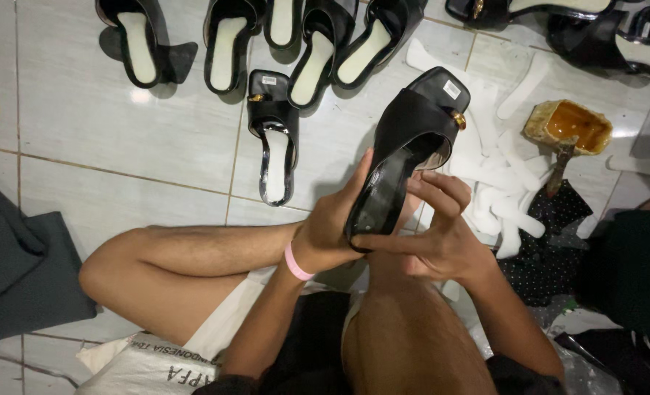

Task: The person sits on the floor and assembles black slide sandals by hand. They apply a brown adhesive to the sole of a slide, press it in place, and then insert a white foam insole into the shoe. The process is repeated for multiple slides.

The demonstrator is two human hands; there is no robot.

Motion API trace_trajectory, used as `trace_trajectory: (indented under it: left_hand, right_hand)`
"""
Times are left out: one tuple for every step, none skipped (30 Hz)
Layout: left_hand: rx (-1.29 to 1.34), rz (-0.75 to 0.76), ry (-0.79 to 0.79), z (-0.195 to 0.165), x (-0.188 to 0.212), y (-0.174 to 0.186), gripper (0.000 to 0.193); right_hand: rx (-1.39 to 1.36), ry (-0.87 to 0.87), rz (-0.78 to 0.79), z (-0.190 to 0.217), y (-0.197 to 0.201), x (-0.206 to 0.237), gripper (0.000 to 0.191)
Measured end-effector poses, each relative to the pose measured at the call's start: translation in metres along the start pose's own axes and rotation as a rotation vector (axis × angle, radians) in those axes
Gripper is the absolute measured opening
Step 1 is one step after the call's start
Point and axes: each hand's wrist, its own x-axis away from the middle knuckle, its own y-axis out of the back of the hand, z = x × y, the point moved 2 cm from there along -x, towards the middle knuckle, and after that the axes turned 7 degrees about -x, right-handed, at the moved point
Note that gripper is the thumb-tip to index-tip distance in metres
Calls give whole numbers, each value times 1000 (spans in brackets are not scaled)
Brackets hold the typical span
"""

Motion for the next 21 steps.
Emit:
trace_trajectory:
  left_hand:
    - [2, 8, -6, 0, 0, 0, 125]
    - [2, 15, -13, 0, 0, 1, 124]
    - [-23, 13, -1, 0, 0, 1, 122]
    - [-49, 10, 14, 0, 0, 1, 121]
    - [-75, 6, 30, -1, 0, 1, 120]
    - [-60, 8, 53, -2, 1, 1, 120]
    - [-45, 11, 75, -2, 1, 2, 120]
    - [-29, 14, 98, -3, 1, 2, 120]
    - [-27, 13, 103, -4, 1, 2, 121]
    - [-25, 13, 107, -4, 0, 3, 122]
    - [-22, 13, 109, -5, 0, 3, 122]
    - [-29, 13, 85, -5, 0, 4, 121]
    - [-37, 12, 63, -5, 0, 4, 120]
    - [-44, 11, 42, -6, 0, 5, 119]
    - [-34, 14, 40, -5, 0, 5, 120]
    - [-24, 18, 38, -4, 1, 5, 121]
    - [-13, 22, 35, -3, 1, 5, 122]
    - [-23, 26, 27, -2, 1, 5, 122]
    - [-35, 26, 20, -1, 2, 5, 122]
    - [-46, 26, 14, 0, 2, 4, 122]
    - [-43, 39, 33, 1, 2, 3, 124]
  right_hand:
    - [6, -3, -8, -2, 0, 0, 43]
    - [32, 6, -42, -4, -1, -1, 43]
    - [57, 16, -77, -8, -2, -3, 44]
    - [80, 26, -111, -11, -4, -3, 44]
    - [104, 25, -128, -16, -5, -4, 43]
    - [128, 25, -146, -20, -5, -4, 43]
    - [153, 24, -164, -23, -4, -3, 44]
    - [162, -16, -155, -25, -3, -1, 46]
    - [171, -56, -146, -27, -1, 1, 48]
    - [181, -96, -137, -28, 0, 3, 49]
    - [160, -105, -144, -29, 0, 4, 49]
    - [139, -112, -150, -28, 0, 4, 50]
    - [116, -118, -156, -27, -2, 4, 50]
    - [102, -96, -165, -25, -4, 3, 50]
    - [89, -74, -174, -22, -7, 1, 49]
    - [77, -52, -184, -19, -9, 0, 49]
    - [61, -31, -165, -16, -11, -1, 48]
    - [45, -10, -146, -12, -11, -2, 48]
    - [27, 13, -126, -9, -10, -2, 47]
    - [-16, -12, -69, -7, -8, -2, 43]
    - [-59, -40, -10, -6, -5, -1, 40]
